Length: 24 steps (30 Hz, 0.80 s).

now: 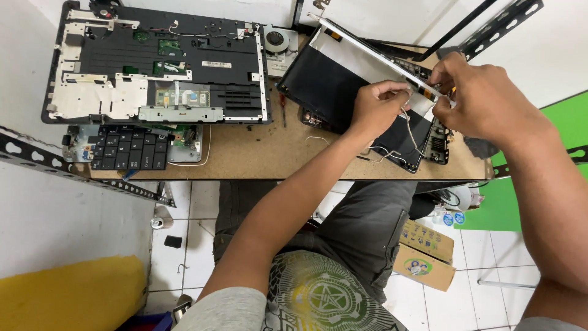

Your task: Routing internal antenna and display cables around a laptop screen and installing the protective bezel.

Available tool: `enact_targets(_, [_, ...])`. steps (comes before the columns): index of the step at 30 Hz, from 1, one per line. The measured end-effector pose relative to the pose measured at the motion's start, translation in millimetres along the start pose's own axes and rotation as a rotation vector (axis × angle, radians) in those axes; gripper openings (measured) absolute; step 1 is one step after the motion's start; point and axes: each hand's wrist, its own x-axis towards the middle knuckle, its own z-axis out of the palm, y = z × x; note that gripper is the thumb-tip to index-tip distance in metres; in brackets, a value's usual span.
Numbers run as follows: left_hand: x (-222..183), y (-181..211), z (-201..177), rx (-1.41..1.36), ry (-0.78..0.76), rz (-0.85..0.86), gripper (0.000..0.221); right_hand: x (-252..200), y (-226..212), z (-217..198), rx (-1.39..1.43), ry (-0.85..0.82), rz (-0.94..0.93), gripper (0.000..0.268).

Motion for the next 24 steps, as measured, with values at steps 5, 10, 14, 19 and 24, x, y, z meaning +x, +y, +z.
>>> enact_targets(5, [-2,2,2,-0.031,0.013,-0.009,0.014,1,2,1,-0.007,0.012,-0.018,0.036])
enact_targets(10, [2,-7,4,-0.030,0.021,0.012,0.014,1,2,0,-0.006,0.007,-0.014,0.037])
enact_targets(14, [1,-4,4,-0.051,0.014,0.030,0.014,2,2,0,-0.019,0.006,-0.031,0.038])
enact_targets(19, [0,-6,3,-0.026,0.014,-0.012,0.009,1,3,7,-0.050,-0.010,-0.035,0.036])
enact_targets(24, [-8,3,3,-0.075,0.021,-0.092,0.009,-3,1,25,-0.153,0.006,-0.156,0.031])
